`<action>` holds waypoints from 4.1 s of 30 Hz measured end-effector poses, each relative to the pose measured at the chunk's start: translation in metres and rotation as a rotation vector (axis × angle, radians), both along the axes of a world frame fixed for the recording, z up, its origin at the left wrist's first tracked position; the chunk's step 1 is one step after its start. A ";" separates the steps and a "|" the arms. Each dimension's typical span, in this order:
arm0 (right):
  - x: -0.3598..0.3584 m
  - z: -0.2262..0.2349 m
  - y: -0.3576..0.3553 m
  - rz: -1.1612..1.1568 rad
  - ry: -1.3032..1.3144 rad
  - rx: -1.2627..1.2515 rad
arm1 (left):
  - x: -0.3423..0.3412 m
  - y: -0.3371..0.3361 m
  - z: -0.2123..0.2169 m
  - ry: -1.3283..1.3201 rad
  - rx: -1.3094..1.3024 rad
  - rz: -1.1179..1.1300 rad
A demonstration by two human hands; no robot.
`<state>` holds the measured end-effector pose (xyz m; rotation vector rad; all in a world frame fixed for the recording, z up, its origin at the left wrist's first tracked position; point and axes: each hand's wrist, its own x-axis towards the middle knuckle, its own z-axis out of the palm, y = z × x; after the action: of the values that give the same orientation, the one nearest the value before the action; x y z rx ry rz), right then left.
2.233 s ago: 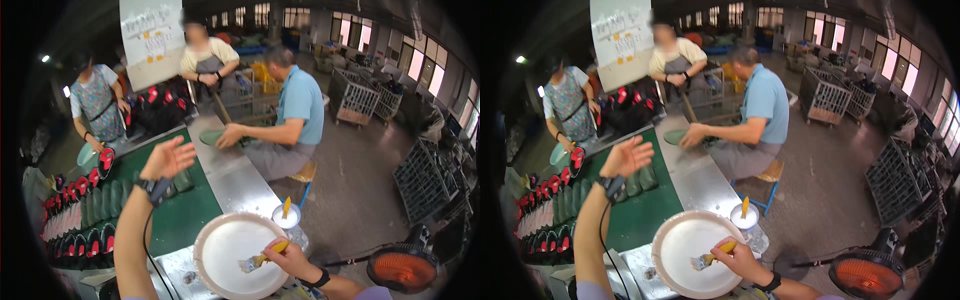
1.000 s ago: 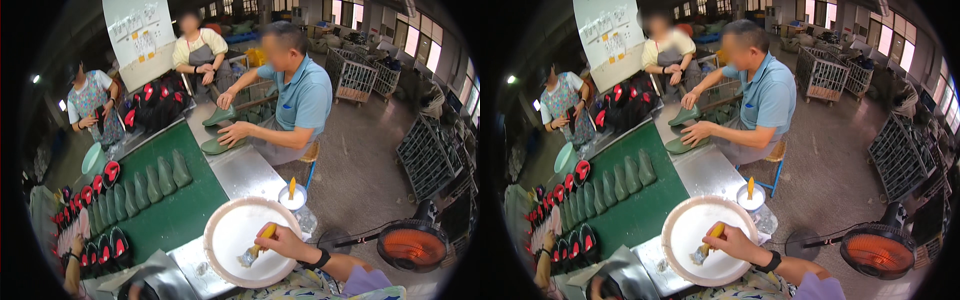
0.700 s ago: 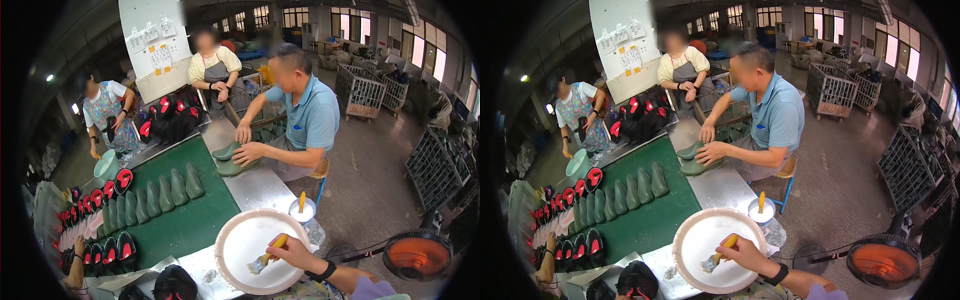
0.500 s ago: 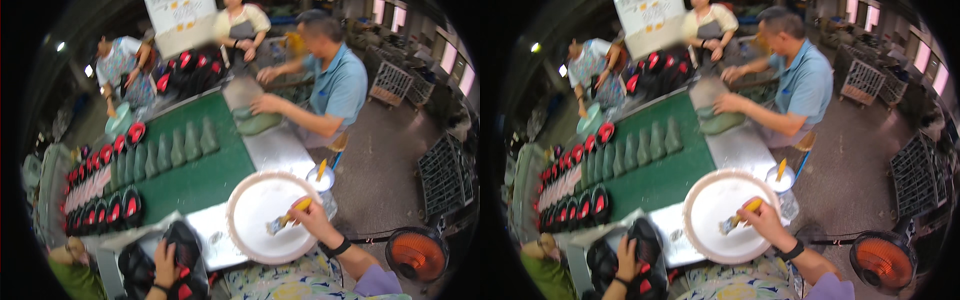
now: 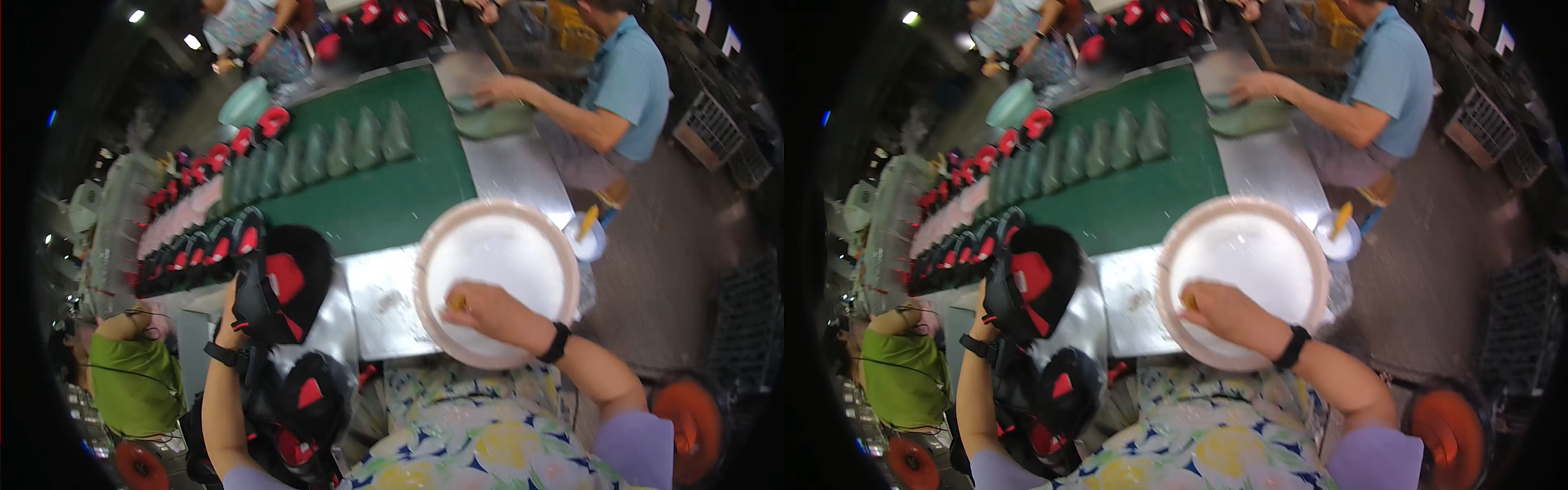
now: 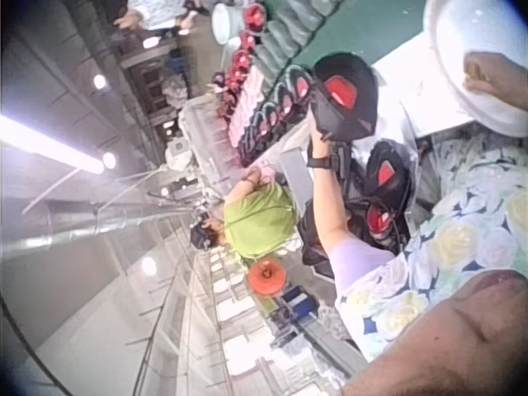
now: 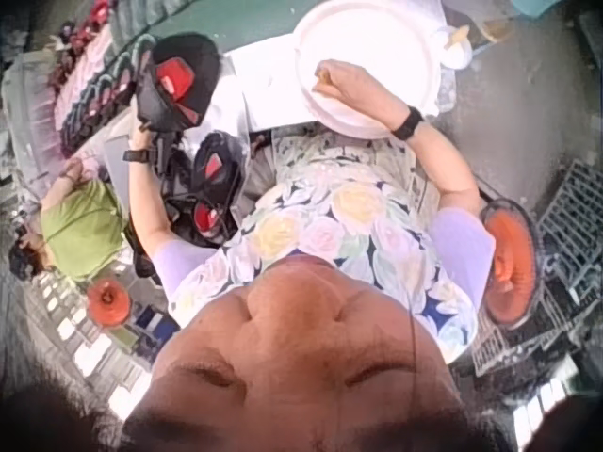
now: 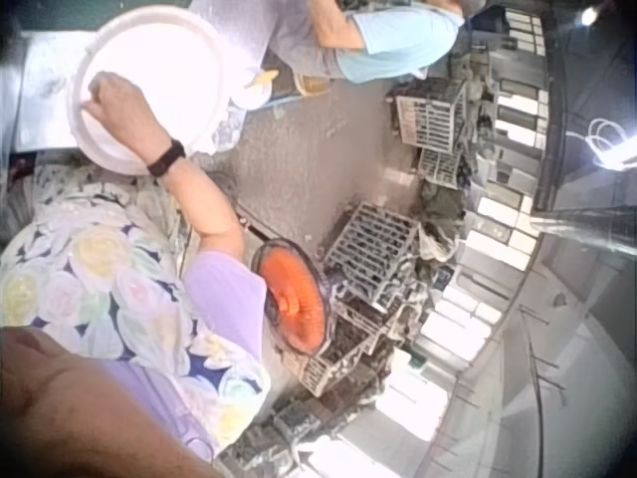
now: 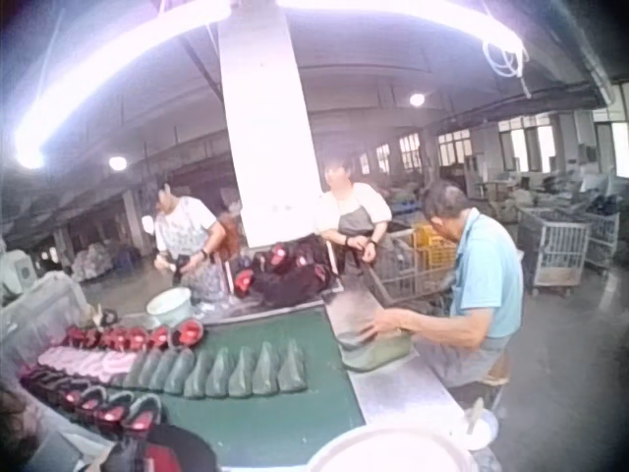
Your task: Applying glue to the edges of shoe uppers using a brush.
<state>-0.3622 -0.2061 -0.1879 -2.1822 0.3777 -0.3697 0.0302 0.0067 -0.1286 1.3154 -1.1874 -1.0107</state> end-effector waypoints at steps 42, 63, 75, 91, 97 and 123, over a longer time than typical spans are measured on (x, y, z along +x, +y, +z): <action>-0.011 0.044 -0.040 -0.634 -0.767 0.456 | -0.090 -0.166 0.042 -0.572 -0.357 0.060; 0.005 0.037 -0.039 -0.193 -0.625 -0.182 | -0.112 -0.122 0.012 -0.096 0.476 -0.325; -0.043 -0.020 -0.056 -0.243 -0.021 -0.219 | -0.058 -0.151 0.054 -0.931 0.417 -0.433; -0.067 0.042 -0.052 -0.266 -0.462 0.129 | -0.149 -0.205 0.079 -0.374 0.678 -0.242; -0.041 0.043 -0.063 -0.456 -0.803 -0.160 | -0.140 -0.187 0.078 -0.084 0.518 -0.135; -0.033 0.053 -0.039 -0.471 -0.795 0.063 | -0.055 -0.136 0.016 -0.007 0.476 -0.434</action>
<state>-0.3954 -0.2455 -0.1352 -1.6879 0.4301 -1.3984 -0.0244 -0.1292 -0.1123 1.4486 -1.3181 -1.6823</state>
